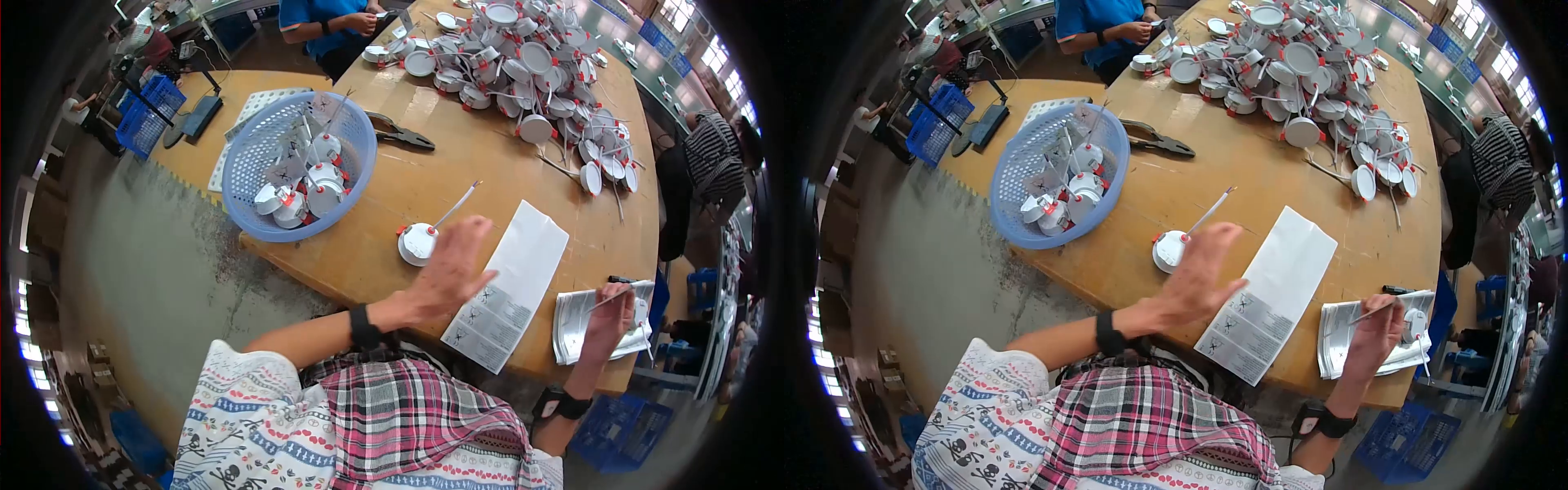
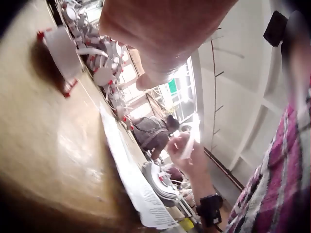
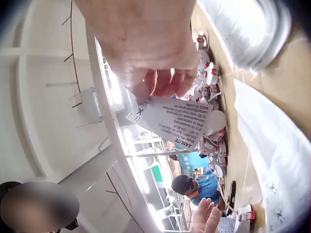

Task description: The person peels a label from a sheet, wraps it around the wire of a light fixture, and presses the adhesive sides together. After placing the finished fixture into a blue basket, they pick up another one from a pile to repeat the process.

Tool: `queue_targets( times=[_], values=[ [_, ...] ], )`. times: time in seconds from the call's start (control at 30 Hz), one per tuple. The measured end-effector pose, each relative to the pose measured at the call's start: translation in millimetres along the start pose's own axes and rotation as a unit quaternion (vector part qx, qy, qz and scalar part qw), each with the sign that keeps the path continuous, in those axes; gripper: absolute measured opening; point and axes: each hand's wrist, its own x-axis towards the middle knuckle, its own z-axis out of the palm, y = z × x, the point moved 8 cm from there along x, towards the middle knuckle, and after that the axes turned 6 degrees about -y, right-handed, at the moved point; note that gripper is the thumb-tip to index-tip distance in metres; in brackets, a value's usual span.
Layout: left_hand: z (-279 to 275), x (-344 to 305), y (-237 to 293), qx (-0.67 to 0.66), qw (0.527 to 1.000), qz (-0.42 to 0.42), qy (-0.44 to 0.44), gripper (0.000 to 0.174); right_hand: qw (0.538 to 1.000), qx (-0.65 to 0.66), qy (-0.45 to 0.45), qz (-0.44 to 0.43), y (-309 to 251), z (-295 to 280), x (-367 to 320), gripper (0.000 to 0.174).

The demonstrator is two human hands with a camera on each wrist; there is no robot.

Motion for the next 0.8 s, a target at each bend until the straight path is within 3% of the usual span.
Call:
queue_targets(
  times=[0.1, 0.2, 0.3, 0.4, 0.5, 0.6, 0.63, 0.73, 0.8],
  values=[
    [-35.2, -14.4, -34.3, 0.078, 0.995, -0.046, 0.031, 0.073, 0.998, 0.023, -0.031, 0.045, 24.8, 19.6, -3.9, 0.011],
    [-25.5, -35.7, -75.5, 0.069, 0.992, -0.099, -0.044, 0.075, 0.991, 0.04, -0.077, 0.099, 46.6, 54.4, -9.0, 0.008],
    [-24.0, -47.5, -78.6, 0.063, 0.986, -0.145, -0.047, 0.077, 0.983, -0.013, -0.122, 0.137, 60.8, 94.3, -12.7, 0.008],
    [-52.1, -47.9, -46.5, 0.106, 0.987, -0.105, 0.064, 0.076, 0.966, -0.111, -0.156, 0.171, 66.4, 122.6, -10.7, 0.01],
    [-61.2, -37.1, -27.0, -0.121, 0.988, -0.063, 0.075, 0.076, 0.943, -0.215, -0.165, 0.192, 56.0, 152.7, -3.2, 0.012],
    [-38.7, -27.4, -22.5, -0.327, 0.935, -0.132, -0.039, 0.076, 0.908, -0.322, -0.249, 0.1, 48.6, 197.4, 9.9, 0.017],
    [-36.0, -23.5, -21.4, -0.334, 0.935, -0.116, -0.033, 0.063, 0.89, -0.36, -0.273, 0.062, 46.0, 211.5, 11.7, 0.018],
    [-20.2, -19.4, -24.3, -0.519, 0.832, -0.178, -0.081, 0.039, 0.855, -0.393, -0.333, 0.061, 43.7, 239.0, 10.8, 0.025],
    [-24.6, -20.7, -28.3, -0.563, 0.803, -0.188, -0.051, 0.027, 0.882, -0.377, -0.279, 0.047, 44.3, 234.0, 14.1, 0.035]
  ],
)
